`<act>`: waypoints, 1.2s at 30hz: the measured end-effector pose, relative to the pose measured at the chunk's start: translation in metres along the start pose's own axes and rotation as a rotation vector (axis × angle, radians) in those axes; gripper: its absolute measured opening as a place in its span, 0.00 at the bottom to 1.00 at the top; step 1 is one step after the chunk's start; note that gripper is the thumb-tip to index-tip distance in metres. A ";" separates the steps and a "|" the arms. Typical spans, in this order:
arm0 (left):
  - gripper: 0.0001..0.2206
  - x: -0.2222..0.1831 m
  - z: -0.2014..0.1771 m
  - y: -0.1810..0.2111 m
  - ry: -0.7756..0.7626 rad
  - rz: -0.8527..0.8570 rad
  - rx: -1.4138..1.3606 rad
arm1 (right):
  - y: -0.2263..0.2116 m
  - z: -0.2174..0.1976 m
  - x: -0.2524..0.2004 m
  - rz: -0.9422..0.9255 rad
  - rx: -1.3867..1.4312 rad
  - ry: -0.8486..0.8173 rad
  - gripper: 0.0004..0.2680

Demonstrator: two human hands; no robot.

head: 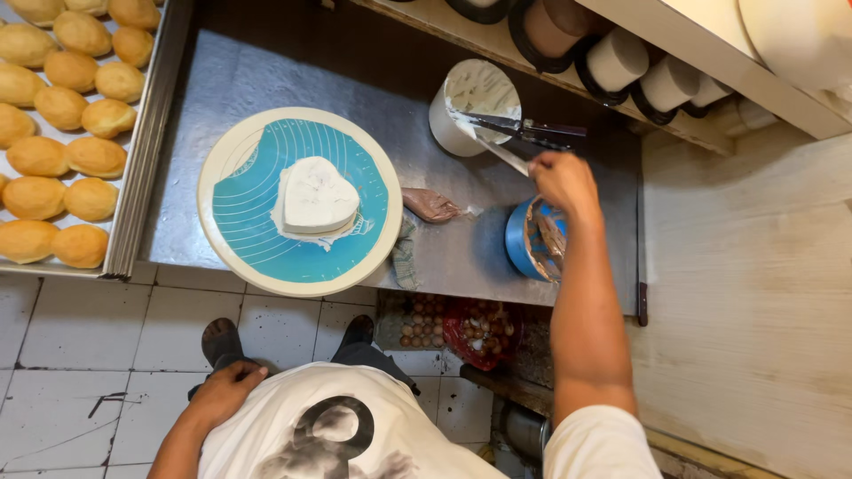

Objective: The person applies white icing to a heart-shaped cake using a spatula, smoothing the surface and sides, and then places the cake onto a black plastic base.

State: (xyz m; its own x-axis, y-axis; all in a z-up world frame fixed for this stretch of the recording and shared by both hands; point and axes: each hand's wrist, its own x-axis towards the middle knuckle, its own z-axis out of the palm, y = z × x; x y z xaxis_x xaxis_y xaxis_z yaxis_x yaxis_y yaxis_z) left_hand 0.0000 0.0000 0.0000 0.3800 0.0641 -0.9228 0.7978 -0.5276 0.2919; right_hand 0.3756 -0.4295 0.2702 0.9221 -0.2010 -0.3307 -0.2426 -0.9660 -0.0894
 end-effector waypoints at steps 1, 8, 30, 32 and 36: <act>0.25 -0.003 0.000 0.004 0.002 -0.005 -0.005 | 0.006 0.012 -0.007 -0.006 -0.001 -0.004 0.12; 0.21 -0.064 -0.022 0.076 0.158 0.335 -0.586 | 0.042 0.095 -0.060 -0.249 0.885 -0.058 0.06; 0.12 -0.054 -0.084 0.131 0.519 0.604 -1.108 | -0.061 0.111 -0.153 -0.659 0.386 0.314 0.11; 0.12 -0.053 -0.085 0.130 0.517 0.605 -1.108 | -0.063 0.114 -0.154 -0.660 0.359 0.310 0.11; 0.13 -0.054 -0.086 0.131 0.515 0.610 -1.103 | -0.060 0.119 -0.150 -0.682 0.333 0.376 0.12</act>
State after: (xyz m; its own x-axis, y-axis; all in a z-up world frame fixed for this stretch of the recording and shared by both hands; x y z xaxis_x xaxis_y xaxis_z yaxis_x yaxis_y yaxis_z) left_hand 0.1240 0.0001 0.1092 0.7403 0.5008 -0.4486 0.3051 0.3443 0.8879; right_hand 0.2160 -0.3220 0.2129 0.9235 0.3106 0.2251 0.3812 -0.8087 -0.4480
